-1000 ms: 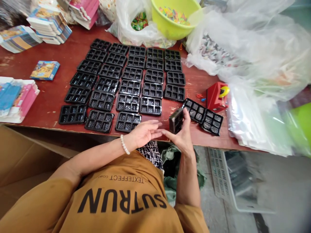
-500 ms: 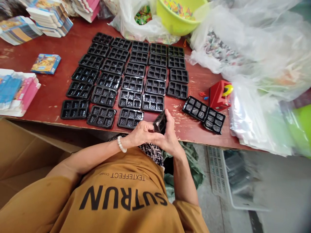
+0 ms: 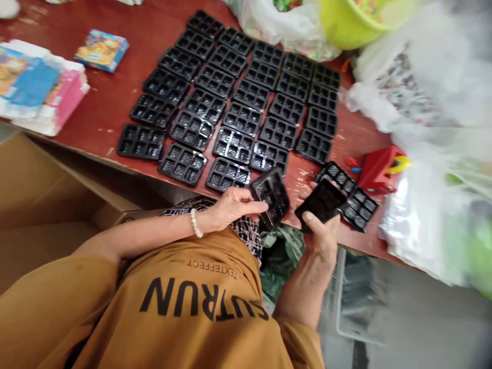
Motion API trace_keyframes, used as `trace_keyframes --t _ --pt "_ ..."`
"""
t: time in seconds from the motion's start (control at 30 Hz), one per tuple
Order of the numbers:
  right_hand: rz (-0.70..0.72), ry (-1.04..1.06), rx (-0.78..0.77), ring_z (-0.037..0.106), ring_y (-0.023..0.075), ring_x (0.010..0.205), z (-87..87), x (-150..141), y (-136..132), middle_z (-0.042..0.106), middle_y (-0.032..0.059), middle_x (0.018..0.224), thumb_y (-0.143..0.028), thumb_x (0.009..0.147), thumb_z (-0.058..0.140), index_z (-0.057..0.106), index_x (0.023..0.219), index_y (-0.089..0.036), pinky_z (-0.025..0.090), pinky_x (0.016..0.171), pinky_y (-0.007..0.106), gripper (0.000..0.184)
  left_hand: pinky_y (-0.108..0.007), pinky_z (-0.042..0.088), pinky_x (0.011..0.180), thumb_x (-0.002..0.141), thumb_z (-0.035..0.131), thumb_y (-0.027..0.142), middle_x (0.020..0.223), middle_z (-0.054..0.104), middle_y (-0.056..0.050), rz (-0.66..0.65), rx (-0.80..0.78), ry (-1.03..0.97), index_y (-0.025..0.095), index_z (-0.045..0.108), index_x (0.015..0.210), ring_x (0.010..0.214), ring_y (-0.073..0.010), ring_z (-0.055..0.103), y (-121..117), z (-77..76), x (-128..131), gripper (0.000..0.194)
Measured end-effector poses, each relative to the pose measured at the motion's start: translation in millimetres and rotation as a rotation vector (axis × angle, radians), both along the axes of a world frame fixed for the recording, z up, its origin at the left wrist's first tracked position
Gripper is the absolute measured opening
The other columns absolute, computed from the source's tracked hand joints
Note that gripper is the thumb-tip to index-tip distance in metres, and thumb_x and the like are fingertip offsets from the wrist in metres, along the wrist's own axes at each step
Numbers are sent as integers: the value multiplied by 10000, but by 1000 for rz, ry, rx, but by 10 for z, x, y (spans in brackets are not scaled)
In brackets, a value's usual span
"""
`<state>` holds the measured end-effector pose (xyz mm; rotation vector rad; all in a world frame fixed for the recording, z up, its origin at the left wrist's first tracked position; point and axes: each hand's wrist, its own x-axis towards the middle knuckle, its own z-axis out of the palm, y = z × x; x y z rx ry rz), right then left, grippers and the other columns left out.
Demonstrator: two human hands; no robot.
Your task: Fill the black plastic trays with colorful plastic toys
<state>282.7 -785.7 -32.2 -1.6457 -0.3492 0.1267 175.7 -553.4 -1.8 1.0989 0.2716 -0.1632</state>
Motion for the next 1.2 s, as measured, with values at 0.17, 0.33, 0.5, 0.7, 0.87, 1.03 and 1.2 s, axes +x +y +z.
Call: trace_keyframes --t 0.17,0.33,0.5,0.7,0.87,1.03,1.2 --pt "-98 -395 -576 397 423 1550 134 308 -194 365 156 1703 -550 718 889 239 1696 -284 343 1259 680 1204 -235 587 566 911 815 205 662 705 -44 2 -217 361 129 654 794 592 -170 741 -249 -147 -61 213" --pt "60 -510 -1166 466 502 1403 322 620 -81 402 173 1683 -370 715 886 296 1690 -286 435 1084 766 1143 -266 621 560 966 716 75 808 732 -32 43 -343 480 134 647 869 600 -178 759 -370 -223 -30 133" --pt "261 -573 -1387 464 516 1378 447 936 131 398 155 1706 -350 618 978 349 1678 -289 426 1087 752 1235 -333 657 701 955 739 96 1075 779 -90 12 -407 517 141 670 900 751 -214 799 -371 -269 -75 99" --pt "253 -636 -1050 324 417 1586 418 1162 -115 306 116 1765 -644 827 795 246 1706 -308 312 1272 658 1090 -378 631 862 792 940 259 1218 774 -191 -163 -392 544 124 747 977 974 -281 793 -347 -322 -86 299" --pt "33 -459 -1092 249 435 1629 292 1255 -687 250 203 1769 -651 802 792 165 1729 -201 258 1296 686 1206 -383 594 976 796 900 352 1196 785 -181 -462 -218 395 112 805 1079 1048 -268 772 -337 -301 -94 383" --pt "4 -296 -1257 316 519 1551 103 1257 -892 298 221 1739 -686 756 803 252 1713 -193 312 1209 782 1210 -444 602 957 1010 624 264 1034 816 -133 -536 581 -316 161 808 1162 979 -266 768 -385 -294 -54 260" --pt "-62 -402 -1203 440 469 1440 -28 1223 -1152 435 243 1608 -663 796 761 356 1658 -161 408 1168 702 1076 -694 245 1293 991 670 169 1598 553 -203 -326 1296 -901 137 633 1482 1539 -401 444 -377 -343 199 494"
